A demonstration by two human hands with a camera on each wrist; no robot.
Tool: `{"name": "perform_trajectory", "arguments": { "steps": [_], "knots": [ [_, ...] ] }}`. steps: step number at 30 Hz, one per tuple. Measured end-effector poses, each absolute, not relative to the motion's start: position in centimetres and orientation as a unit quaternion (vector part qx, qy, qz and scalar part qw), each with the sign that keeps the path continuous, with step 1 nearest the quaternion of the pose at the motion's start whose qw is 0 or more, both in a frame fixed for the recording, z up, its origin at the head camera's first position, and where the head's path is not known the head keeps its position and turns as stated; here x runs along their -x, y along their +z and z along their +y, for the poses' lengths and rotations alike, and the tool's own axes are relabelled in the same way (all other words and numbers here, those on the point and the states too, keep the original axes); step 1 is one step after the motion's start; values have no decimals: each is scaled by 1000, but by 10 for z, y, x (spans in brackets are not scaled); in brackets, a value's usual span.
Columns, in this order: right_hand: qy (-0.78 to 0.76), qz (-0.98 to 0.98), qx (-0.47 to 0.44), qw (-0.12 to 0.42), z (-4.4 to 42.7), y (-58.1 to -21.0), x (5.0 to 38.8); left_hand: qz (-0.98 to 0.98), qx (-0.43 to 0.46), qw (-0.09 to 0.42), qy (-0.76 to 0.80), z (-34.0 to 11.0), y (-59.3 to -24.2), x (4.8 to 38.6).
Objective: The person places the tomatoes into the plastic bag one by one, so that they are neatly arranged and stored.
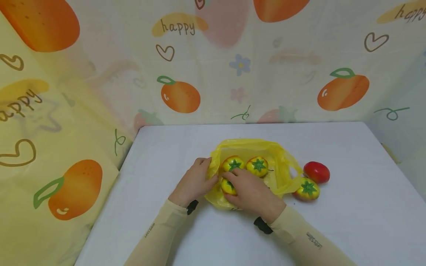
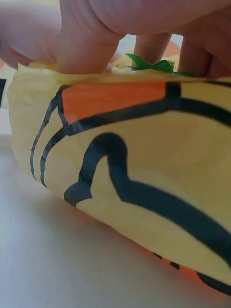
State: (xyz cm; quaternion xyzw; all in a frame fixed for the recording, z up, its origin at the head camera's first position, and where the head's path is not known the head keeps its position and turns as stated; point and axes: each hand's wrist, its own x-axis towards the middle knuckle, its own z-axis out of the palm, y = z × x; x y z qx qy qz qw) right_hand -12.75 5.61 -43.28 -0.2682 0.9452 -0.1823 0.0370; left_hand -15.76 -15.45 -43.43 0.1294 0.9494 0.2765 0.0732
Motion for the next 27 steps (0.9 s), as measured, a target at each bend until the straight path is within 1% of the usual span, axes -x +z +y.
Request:
{"name": "perform_trajectory", "arguments": {
  "steps": [7,23,27],
  "knots": [
    [-177,947,264,38,52,-436,129,950,-128,80,274,-153,-433,158],
    [-185,943,277,26,45,-441,132,953,-125,66,267,-155,-434,158],
    [-189,942,276,28,47,-443,131,951,-125,71,274,-154,-433,158]
  ]
}}
